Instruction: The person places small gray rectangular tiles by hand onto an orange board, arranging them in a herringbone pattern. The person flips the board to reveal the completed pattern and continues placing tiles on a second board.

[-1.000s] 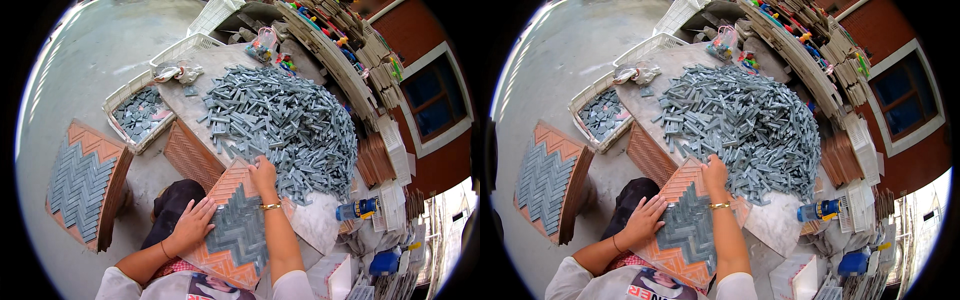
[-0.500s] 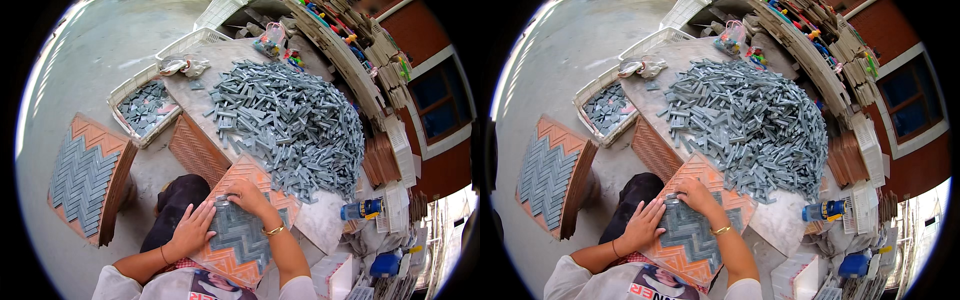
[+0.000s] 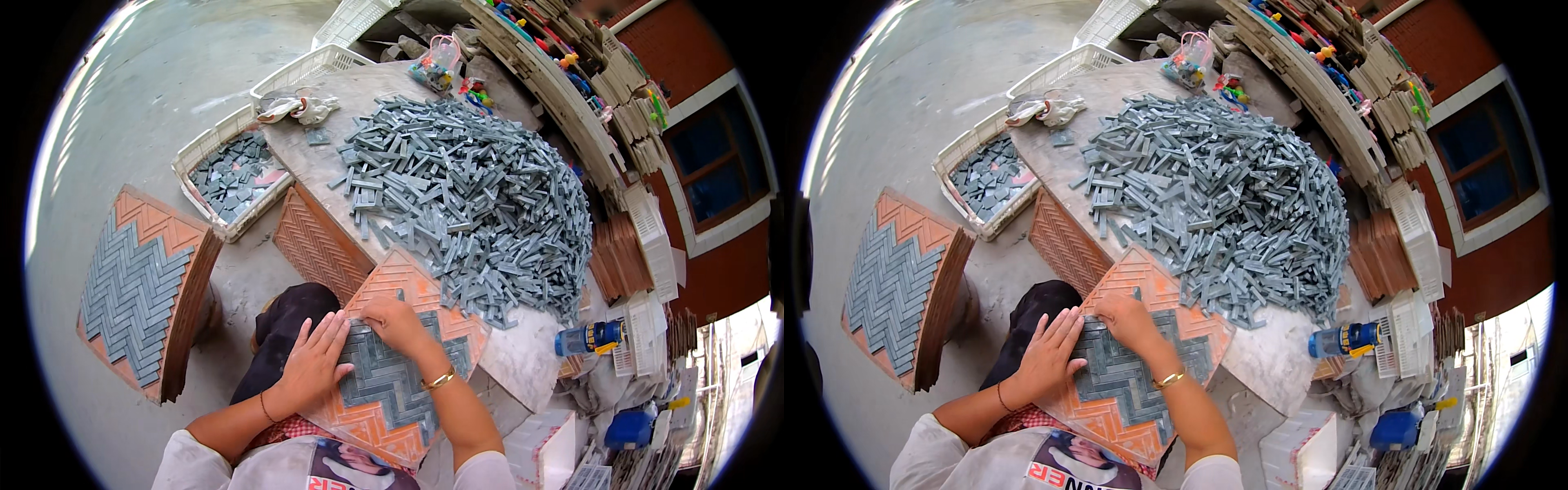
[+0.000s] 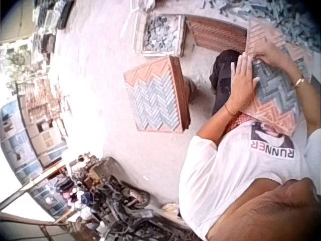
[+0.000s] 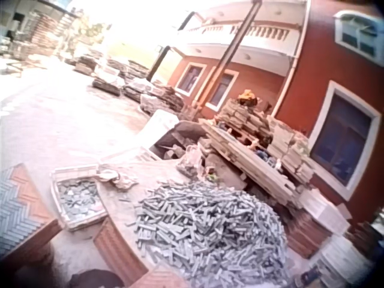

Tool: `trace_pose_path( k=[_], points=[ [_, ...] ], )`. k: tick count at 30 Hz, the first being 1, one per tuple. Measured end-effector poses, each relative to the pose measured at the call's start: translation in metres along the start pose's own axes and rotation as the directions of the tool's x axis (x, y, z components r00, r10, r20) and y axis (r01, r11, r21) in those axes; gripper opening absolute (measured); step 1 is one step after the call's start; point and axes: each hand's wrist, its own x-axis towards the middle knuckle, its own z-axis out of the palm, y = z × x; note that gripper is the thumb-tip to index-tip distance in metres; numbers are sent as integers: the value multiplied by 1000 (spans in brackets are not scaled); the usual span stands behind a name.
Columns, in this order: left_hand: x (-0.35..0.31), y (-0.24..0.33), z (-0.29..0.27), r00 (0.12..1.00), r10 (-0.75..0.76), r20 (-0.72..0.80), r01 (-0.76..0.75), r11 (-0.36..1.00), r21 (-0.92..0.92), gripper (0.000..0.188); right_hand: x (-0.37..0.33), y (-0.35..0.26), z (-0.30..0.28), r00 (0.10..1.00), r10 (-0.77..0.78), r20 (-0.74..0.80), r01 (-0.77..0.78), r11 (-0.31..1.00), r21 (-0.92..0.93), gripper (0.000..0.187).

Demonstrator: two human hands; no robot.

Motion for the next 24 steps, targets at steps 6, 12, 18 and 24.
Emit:
trace_pose_path(
  k=[6, 12, 18, 24],
  points=[
    [31, -7, 14, 997, 78, 7, -78, 997, -12, 77, 15, 16, -17, 968, 205, -146, -197, 978, 69, 11],
    [32, -3, 16, 997, 55, 60, -57, 998, 19, 79, 47, 66, -53, 767, 87, -636, -370, 869, -328, 25],
    [21, 0, 11, 999, 40, 33, -42, 998, 53, 81, 42, 98, -64, 807, 267, -527, -498, 788, -363, 19],
    [8, 3, -1, 999, -12, 46, 11, 1000, 22, 79, 4, 42, -40, 907, 328, -264, -311, 945, 104, 8]
  ],
)
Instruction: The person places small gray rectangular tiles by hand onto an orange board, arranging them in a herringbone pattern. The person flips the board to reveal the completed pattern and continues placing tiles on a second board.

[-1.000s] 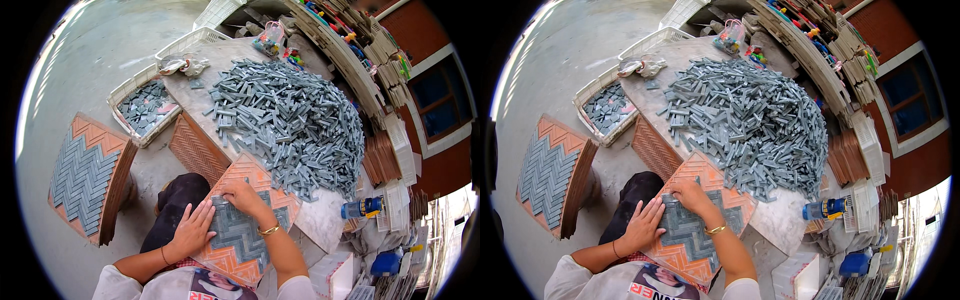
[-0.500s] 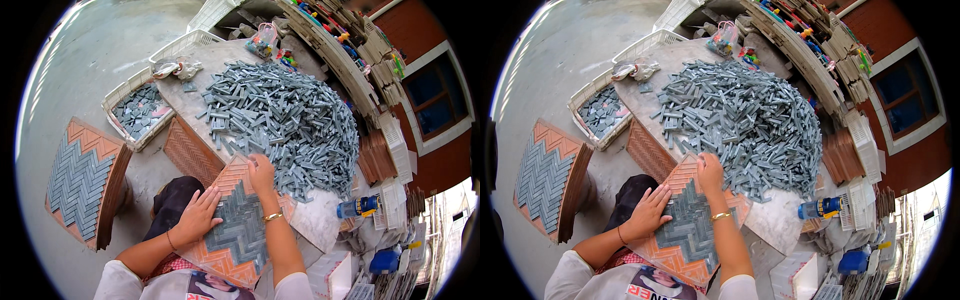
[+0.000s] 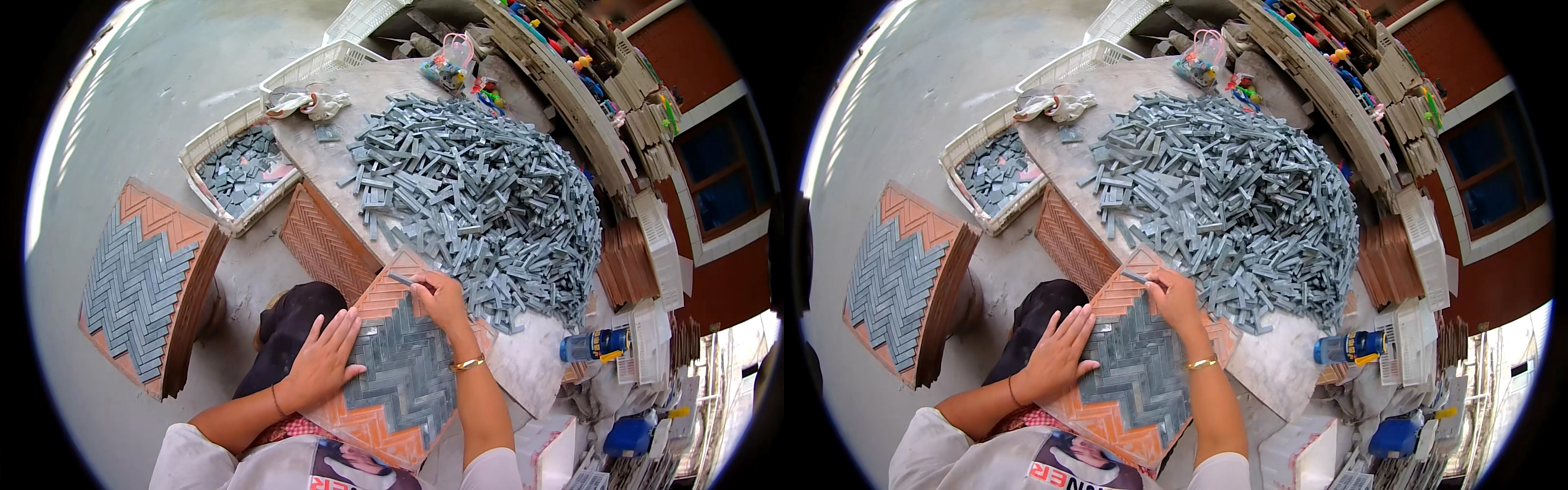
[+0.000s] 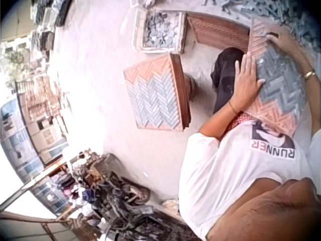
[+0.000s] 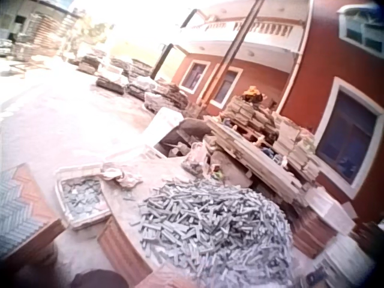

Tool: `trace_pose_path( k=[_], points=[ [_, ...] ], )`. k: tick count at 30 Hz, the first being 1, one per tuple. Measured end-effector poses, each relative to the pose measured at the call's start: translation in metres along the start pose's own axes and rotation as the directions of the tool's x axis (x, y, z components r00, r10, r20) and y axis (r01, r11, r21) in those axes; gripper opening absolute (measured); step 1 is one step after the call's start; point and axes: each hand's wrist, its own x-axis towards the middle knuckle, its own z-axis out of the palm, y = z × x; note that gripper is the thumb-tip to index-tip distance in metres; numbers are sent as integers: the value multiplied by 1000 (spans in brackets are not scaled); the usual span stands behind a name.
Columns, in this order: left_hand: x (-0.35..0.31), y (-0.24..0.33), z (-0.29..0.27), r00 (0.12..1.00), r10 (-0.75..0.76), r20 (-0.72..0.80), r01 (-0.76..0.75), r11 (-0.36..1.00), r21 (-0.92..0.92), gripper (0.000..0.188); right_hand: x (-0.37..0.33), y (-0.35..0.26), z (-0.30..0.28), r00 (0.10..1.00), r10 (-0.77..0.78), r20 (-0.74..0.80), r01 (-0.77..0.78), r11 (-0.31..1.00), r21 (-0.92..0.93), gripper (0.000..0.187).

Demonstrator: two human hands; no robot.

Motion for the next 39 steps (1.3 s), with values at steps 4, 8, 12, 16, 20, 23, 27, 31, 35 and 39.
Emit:
trace_pose_path(
  k=[4, 8, 12, 16, 20, 23, 27, 31, 35, 39],
  points=[
    [2, 0, 1, 1000, 0, 13, 0, 1000, -1, 80, -23, -18, 17, 972, -224, 67, 227, 972, -56, 14],
    [0, 1, 2, 999, -32, 2, 32, 999, -9, 83, -29, -17, 23, 947, -291, 134, 305, 948, -95, 16],
    [-4, -2, 7, 999, -48, -3, 48, 999, 3, 85, -27, -19, 23, 950, -271, 155, 278, 960, -27, 14],
    [-3, -3, 8, 999, -37, -16, 37, 999, -13, 85, -24, -20, 21, 936, -300, 186, 301, 953, 24, 12],
    [-2, 0, 7, 999, -48, -21, 48, 999, -5, 85, -27, -20, 31, 939, -298, 169, 304, 952, -11, 8],
    [8, 1, 2, 999, -19, -34, 19, 1000, -6, 85, -25, -19, 35, 932, -321, 165, 328, 945, -12, 7],
    [21, -3, 13, 999, 41, 16, -41, 999, -19, 86, 2, -9, 28, 974, -208, -90, 196, 972, -127, 14],
    [23, -4, 16, 999, 52, 15, -51, 998, -32, 85, 46, 14, 11, 945, -97, -311, 11, 964, -267, 22],
    [23, -3, 13, 998, 59, -18, -59, 998, -4, 85, 63, 21, 22, 953, -25, -301, -115, 892, -438, 19],
    [24, -2, 14, 997, 76, -25, -76, 997, -14, 83, 54, 21, 20, 977, -30, -212, -34, 956, -292, 19]
  ],
)
